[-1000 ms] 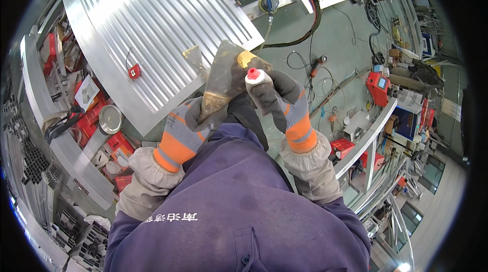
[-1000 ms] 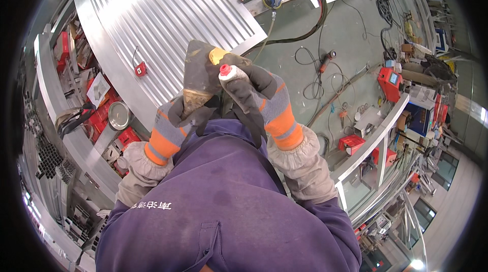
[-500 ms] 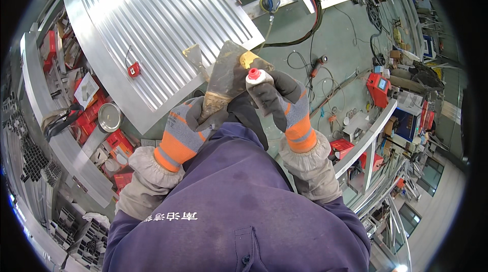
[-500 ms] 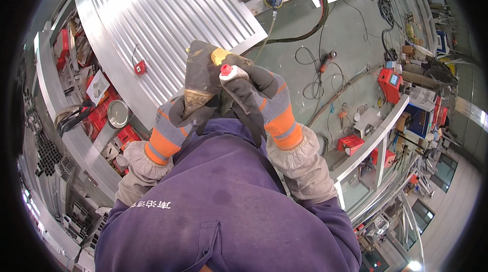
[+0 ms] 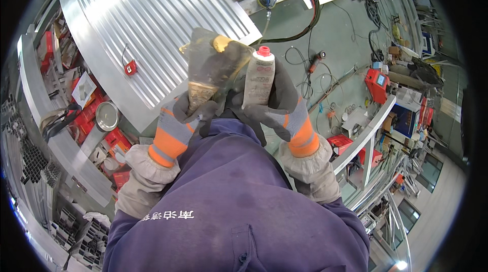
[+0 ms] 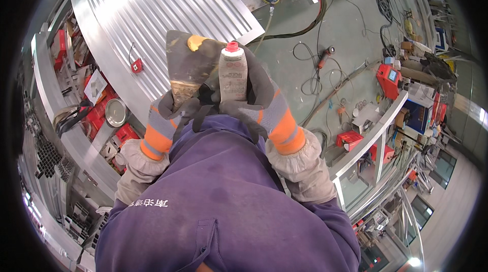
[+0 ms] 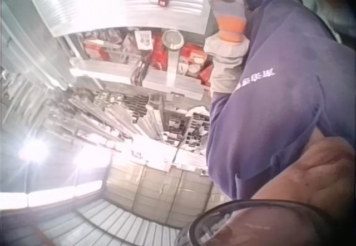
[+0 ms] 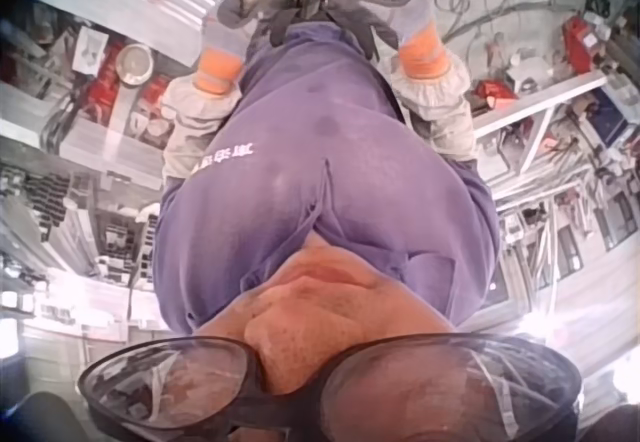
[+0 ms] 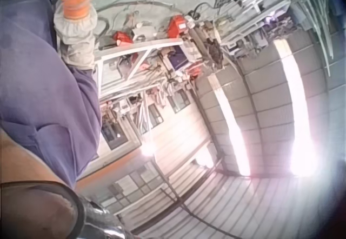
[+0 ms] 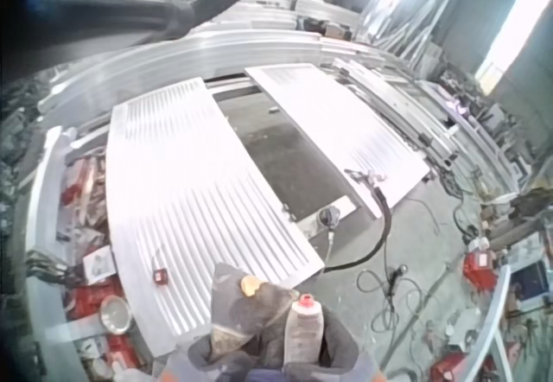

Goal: The person applies a yellow paste to a metal sheet using a putty knife, then spreads it along the corrugated surface. They also use a small bottle to add a liquid to the paste before spreading.

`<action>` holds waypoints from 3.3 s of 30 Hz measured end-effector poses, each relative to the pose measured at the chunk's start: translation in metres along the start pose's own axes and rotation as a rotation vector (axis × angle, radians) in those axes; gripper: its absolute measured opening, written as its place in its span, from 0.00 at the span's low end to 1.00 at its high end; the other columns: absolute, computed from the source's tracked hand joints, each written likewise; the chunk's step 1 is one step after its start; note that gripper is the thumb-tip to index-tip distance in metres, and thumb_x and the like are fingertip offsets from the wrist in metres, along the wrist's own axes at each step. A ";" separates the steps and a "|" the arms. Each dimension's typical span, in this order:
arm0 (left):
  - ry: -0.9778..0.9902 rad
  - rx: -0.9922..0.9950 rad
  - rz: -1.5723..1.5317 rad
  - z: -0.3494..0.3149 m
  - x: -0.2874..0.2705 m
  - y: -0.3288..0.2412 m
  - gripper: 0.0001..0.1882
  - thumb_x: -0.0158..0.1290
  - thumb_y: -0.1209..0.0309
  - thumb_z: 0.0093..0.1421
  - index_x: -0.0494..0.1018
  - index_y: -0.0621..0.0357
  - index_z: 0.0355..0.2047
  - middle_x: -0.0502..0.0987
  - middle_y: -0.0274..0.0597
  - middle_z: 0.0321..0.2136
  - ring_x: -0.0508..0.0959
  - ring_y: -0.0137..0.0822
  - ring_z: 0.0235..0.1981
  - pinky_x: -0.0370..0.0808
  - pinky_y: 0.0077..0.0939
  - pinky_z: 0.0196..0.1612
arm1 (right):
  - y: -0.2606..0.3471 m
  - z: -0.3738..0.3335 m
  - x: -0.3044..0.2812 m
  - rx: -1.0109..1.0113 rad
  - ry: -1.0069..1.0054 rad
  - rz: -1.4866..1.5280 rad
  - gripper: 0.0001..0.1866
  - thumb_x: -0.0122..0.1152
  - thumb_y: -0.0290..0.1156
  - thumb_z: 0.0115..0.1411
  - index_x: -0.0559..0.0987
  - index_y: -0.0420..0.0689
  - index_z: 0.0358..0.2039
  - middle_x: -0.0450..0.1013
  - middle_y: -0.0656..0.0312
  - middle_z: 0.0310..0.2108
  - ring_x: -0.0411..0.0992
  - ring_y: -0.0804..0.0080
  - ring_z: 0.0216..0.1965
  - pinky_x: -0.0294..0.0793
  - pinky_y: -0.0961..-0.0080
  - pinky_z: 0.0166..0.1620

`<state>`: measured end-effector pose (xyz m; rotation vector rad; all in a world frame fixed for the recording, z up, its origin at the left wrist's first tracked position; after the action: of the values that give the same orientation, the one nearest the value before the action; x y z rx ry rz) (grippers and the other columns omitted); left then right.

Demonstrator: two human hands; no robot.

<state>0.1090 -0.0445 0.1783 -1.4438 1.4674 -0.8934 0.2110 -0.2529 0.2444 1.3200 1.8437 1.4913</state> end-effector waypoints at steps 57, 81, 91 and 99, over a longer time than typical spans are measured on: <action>-0.149 -0.223 -0.153 0.008 -0.020 0.008 0.19 0.62 0.57 0.62 0.74 0.61 0.40 0.74 0.35 0.23 0.72 0.25 0.22 0.69 0.22 0.24 | -0.018 0.002 -0.003 -0.041 -0.068 0.253 0.10 0.59 0.31 0.64 0.76 0.36 0.39 0.75 0.61 0.29 0.71 0.77 0.26 0.71 0.79 0.31; -0.131 -0.141 -0.199 0.012 -0.017 0.009 0.19 0.61 0.59 0.62 0.74 0.65 0.41 0.73 0.33 0.24 0.71 0.23 0.22 0.68 0.22 0.24 | -0.016 0.012 -0.004 0.001 0.046 0.145 0.23 0.63 0.45 0.66 0.78 0.33 0.43 0.78 0.60 0.35 0.76 0.76 0.37 0.76 0.79 0.40; -0.070 -0.064 -0.046 0.010 -0.017 0.001 0.18 0.63 0.64 0.59 0.80 0.66 0.42 0.84 0.40 0.29 0.79 0.23 0.30 0.76 0.25 0.33 | -0.003 0.021 0.013 0.103 0.099 0.056 0.22 0.60 0.42 0.67 0.73 0.36 0.51 0.78 0.58 0.34 0.77 0.72 0.36 0.78 0.75 0.40; -0.076 -0.113 -0.063 0.010 -0.015 -0.004 0.18 0.63 0.61 0.60 0.80 0.65 0.42 0.83 0.39 0.26 0.79 0.22 0.27 0.75 0.23 0.29 | -0.013 0.023 0.009 0.083 0.096 -0.016 0.27 0.60 0.54 0.65 0.75 0.37 0.43 0.77 0.58 0.26 0.76 0.72 0.25 0.75 0.77 0.27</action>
<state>0.1193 -0.0295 0.1798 -1.5977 1.4420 -0.7961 0.2199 -0.2333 0.2268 1.2882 1.9916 1.5083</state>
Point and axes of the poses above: each hand's wrist, its own z-axis towards the middle knuckle, its own x-axis out of the palm, y = z × x, the point moved 1 cm from there along z, towards the middle knuckle
